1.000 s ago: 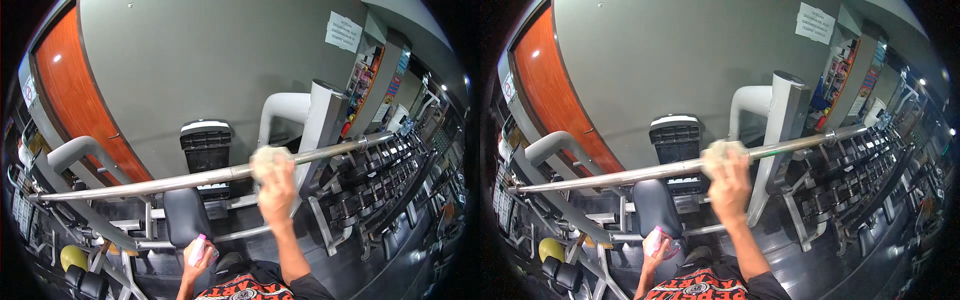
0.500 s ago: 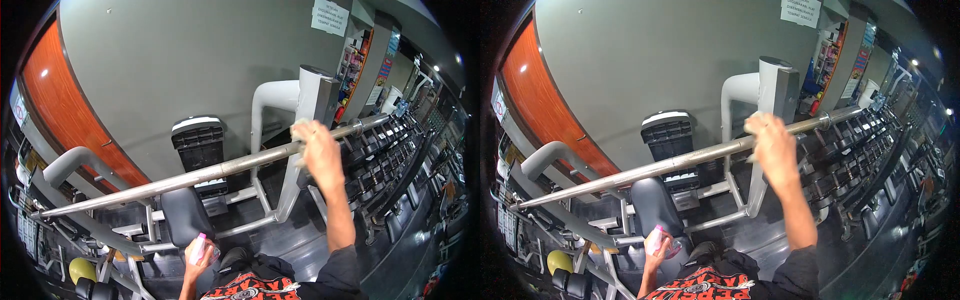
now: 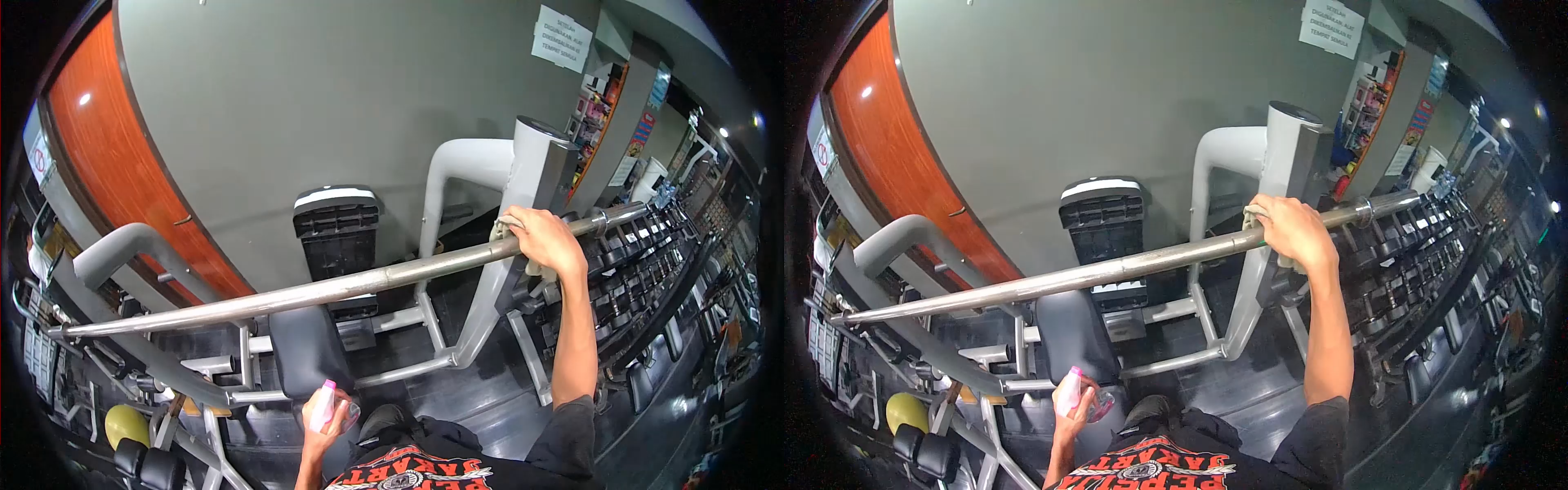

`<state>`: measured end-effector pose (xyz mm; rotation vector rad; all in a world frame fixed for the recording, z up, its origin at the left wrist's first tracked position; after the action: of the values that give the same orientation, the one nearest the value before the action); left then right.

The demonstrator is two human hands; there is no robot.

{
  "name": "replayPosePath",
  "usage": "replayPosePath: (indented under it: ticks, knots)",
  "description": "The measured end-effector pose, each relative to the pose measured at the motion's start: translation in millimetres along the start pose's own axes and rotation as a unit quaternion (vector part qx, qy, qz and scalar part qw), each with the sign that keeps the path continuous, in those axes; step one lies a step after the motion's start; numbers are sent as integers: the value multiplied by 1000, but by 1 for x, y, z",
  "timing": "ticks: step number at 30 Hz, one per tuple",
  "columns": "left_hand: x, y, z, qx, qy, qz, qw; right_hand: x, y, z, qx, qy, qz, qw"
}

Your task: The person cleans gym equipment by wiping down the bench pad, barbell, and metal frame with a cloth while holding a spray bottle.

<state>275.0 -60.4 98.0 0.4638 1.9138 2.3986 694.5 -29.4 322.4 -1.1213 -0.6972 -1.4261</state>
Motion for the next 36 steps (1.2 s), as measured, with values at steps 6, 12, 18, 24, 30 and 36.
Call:
replayPosePath:
  ticks: [6,12,18,24,30,36]
  knots:
    - [9,0,-13,61,25,-58,996,-8,-37,3,48,1,102,994]
    - [2,-2,-13,22,21,-37,999,-56,-145,6,225,-18,196,954]
    - [-6,12,-14,3,11,-19,1000,-77,-252,1,314,-9,253,915]
    - [-14,11,-16,54,-6,-33,998,-80,-259,-31,427,200,271,839]
    - [-17,18,-8,21,-28,11,999,-100,-174,-63,432,295,152,839]
    - [-20,11,-6,31,-49,-16,998,-103,-53,-79,326,374,69,866]
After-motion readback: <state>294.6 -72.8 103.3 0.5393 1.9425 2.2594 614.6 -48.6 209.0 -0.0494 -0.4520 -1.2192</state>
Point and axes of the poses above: each hand's wrist, its own z-axis towards the middle knuckle, its own x-axis out of the back of the hand, y = z × x, the point moved 2 cm from there along z, towards the middle knuckle, and after that the axes turned 6 degrees about y, right-handed, at the moved point
